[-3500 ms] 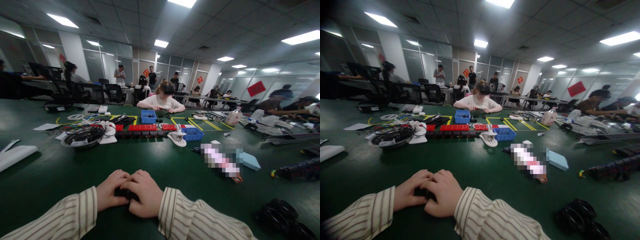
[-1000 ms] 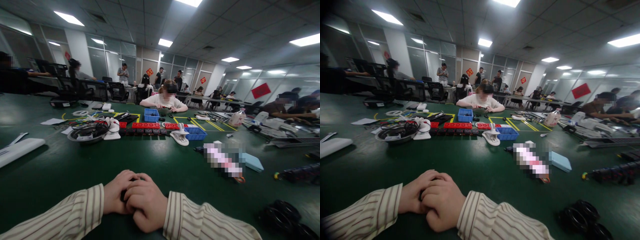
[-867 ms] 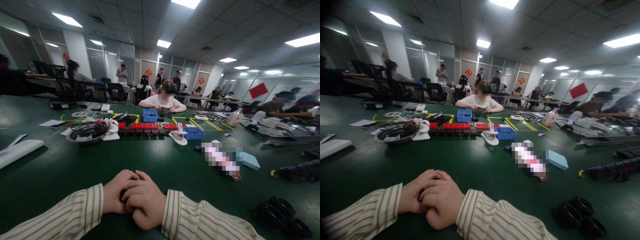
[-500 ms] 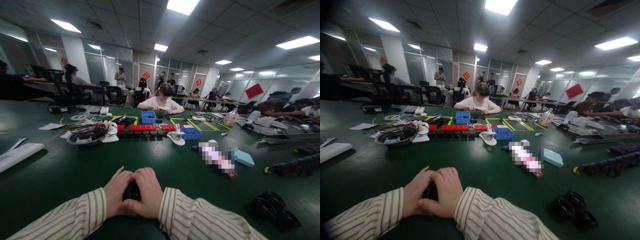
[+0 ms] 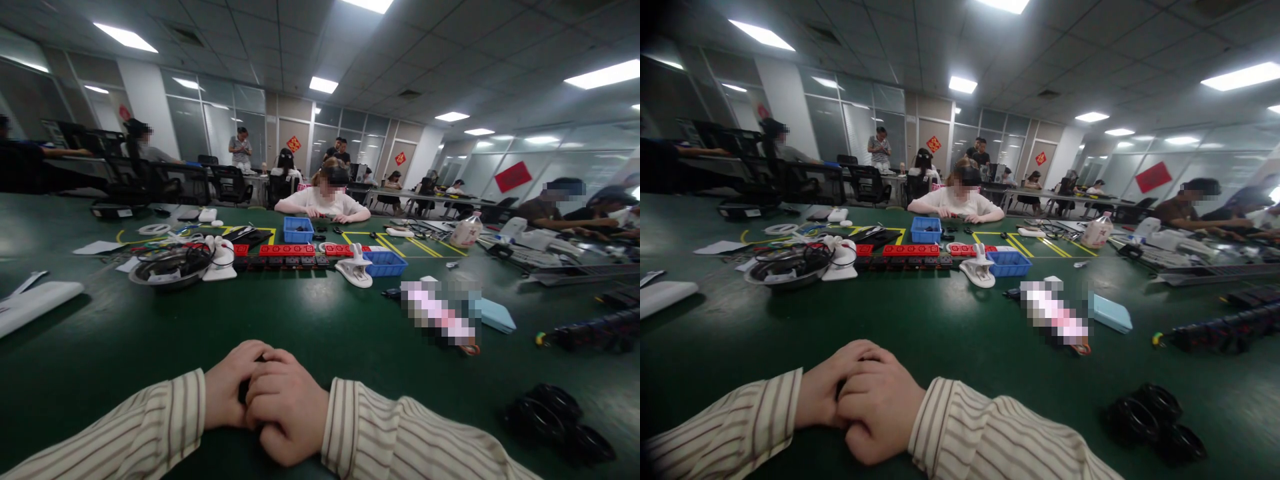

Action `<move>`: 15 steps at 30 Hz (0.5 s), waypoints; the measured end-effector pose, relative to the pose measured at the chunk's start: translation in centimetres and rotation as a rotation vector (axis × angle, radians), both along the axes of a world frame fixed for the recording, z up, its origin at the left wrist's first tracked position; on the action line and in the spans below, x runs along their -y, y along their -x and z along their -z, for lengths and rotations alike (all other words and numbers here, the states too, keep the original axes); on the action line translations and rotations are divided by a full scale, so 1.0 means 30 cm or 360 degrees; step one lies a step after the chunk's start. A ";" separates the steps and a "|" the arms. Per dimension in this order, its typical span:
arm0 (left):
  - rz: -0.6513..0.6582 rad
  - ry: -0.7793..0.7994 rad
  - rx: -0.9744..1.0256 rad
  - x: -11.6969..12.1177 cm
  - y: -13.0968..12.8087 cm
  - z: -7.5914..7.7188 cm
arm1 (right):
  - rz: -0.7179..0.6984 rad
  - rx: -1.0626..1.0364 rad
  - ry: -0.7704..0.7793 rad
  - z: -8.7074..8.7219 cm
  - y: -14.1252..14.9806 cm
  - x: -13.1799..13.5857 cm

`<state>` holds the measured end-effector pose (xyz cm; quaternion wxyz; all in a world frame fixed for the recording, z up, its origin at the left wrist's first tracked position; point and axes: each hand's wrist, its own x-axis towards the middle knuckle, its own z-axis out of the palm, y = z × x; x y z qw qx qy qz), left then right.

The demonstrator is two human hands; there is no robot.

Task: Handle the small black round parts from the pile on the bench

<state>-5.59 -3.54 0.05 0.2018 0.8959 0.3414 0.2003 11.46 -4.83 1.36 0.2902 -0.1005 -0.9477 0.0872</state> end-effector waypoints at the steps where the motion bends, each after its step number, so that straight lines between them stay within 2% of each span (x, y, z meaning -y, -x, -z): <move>1: -0.0009 -0.0003 -0.0016 0.001 0.001 0.001 | -0.0021 0.0000 -0.0011 0.000 0.000 0.001; 4: -0.0013 -0.0087 -0.0034 0.002 0.006 0.015 | 0.0035 -0.0038 0.0003 -0.009 -0.002 0.007; 7: -0.0035 -0.0186 -0.0058 0.007 0.012 0.034 | 0.0266 -0.0197 0.0076 -0.020 -0.007 0.015; 9: -0.0134 -0.0240 -0.0083 0.016 0.013 0.039 | 0.0476 -0.0285 0.0154 -0.021 -0.007 0.018; 12: -0.0314 -0.0306 -0.0122 0.040 0.000 0.023 | 0.0752 -0.0274 0.0245 -0.012 -0.003 0.016; 15: -0.0401 -0.0283 -0.0197 0.066 -0.024 -0.011 | 0.0854 -0.0131 0.0245 -0.003 0.002 0.014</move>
